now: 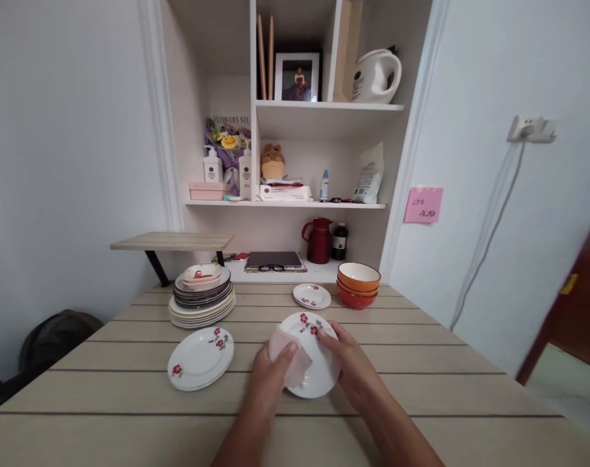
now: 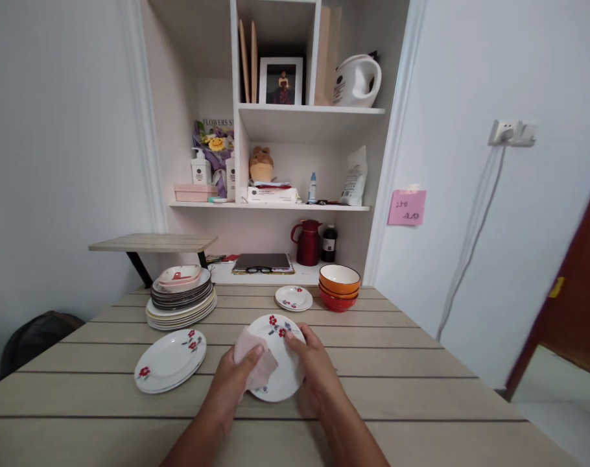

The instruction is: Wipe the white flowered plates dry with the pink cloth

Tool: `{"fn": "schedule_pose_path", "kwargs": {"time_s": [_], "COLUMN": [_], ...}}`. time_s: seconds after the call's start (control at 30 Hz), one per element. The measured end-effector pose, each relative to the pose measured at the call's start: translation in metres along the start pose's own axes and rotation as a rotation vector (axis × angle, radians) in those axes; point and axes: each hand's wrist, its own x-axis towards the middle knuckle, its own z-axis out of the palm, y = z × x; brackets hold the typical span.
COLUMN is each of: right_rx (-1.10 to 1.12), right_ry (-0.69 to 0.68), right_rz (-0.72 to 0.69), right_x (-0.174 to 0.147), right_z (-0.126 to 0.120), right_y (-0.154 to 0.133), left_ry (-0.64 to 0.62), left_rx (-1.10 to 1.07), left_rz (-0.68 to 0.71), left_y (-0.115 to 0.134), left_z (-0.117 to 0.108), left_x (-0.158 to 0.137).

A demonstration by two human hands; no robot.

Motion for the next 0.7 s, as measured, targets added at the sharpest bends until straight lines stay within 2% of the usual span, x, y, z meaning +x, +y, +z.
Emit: {"fn": "schedule_pose_path", "kwargs": {"time_s": [0.17, 0.37, 0.47, 0.6, 0.7], "right_rx": [-0.384, -0.508, -0.509, -0.423, -0.345], "right_ry": [-0.044, -0.097, -0.158, -0.265, -0.259], "right_rz": [-0.22, -0.244, -0.203, -0.065, 0.015], "right_x": [0.0, 0.002, -0.001, -0.007, -0.009], "right_z": [-0.012, -0.017, -0.018, -0.02, -0.018], "right_y": [-0.006, -0.005, -0.009, -0.017, -0.016], "left_ry": [-0.053, -0.081, -0.109, -0.192, -0.225], "left_rx": [0.198, 0.368, 0.348, 0.285, 0.238], "left_rz": [0.146, 0.22, 0.2, 0.138, 0.112], "left_y": [0.009, 0.005, 0.005, 0.009, 0.013], "left_z": [0.001, -0.001, -0.002, -0.002, -0.001], "left_x": [-0.008, -0.007, -0.007, -0.011, -0.014]}}
